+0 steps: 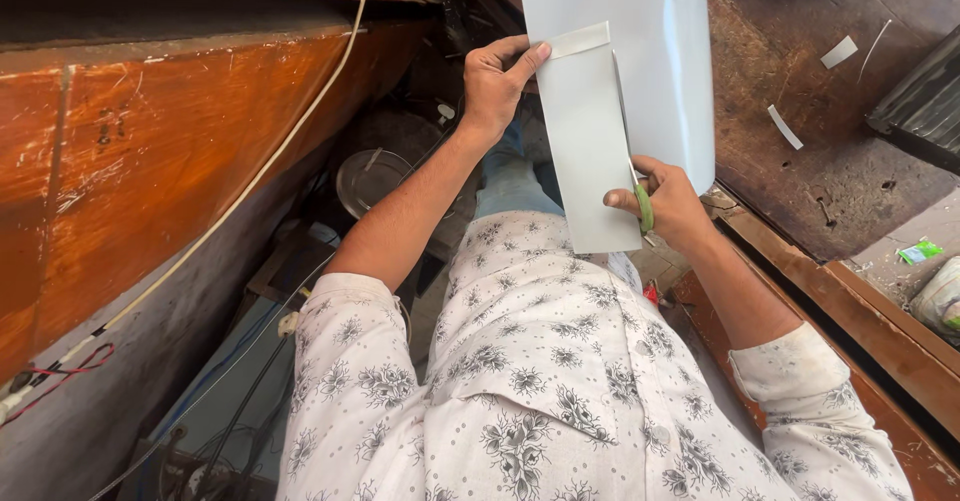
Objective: The person cuts a white sheet of insulation material into strips using scissors. They then fold and wrap these strips around a metal rod, securing them with tape.
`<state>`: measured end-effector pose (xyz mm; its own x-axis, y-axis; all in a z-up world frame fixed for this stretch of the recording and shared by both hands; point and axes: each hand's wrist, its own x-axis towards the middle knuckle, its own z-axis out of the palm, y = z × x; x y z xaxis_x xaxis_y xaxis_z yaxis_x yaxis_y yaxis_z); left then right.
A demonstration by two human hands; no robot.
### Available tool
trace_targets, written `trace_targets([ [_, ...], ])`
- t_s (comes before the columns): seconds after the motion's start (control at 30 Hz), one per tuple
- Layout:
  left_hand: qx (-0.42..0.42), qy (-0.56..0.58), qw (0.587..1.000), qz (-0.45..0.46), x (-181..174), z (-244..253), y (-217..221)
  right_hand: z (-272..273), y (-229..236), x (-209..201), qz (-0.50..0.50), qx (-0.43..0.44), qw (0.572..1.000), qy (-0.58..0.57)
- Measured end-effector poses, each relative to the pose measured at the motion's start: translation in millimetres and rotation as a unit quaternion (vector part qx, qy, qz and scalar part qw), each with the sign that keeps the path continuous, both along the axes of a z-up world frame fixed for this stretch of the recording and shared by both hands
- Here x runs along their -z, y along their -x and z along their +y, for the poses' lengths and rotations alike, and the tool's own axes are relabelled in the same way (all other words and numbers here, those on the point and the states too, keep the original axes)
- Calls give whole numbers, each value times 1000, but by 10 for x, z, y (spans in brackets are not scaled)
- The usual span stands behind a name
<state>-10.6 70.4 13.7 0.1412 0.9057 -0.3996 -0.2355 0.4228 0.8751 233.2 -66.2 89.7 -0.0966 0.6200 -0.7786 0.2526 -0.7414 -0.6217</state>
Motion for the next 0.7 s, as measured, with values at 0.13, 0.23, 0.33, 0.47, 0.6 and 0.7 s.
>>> trace_targets([
  [0.13, 10, -6, 999, 41, -55, -40, -2, 169, -10, 22, 14, 1, 1000, -24],
  [0.23, 19, -18, 999, 25, -91, -86, -60, 277, -63, 24, 40, 18, 999, -20],
  [0.33, 3, -27, 1000, -10, -120, -62, -38, 360, -31, -13, 52, 24, 998, -23],
  [0.47, 4, -31, 1000, -6, -83, -105, -10, 312, 28, -79, 27, 19, 999, -15],
  [0.6, 1, -30, 999, -21, -48, -79, -19, 325, 63, -121, 24, 22, 999, -23],
  [0.7, 8, -26, 1000, -4, -41, -118, -20, 317, 80, -129, 2, 10, 1000, -27],
])
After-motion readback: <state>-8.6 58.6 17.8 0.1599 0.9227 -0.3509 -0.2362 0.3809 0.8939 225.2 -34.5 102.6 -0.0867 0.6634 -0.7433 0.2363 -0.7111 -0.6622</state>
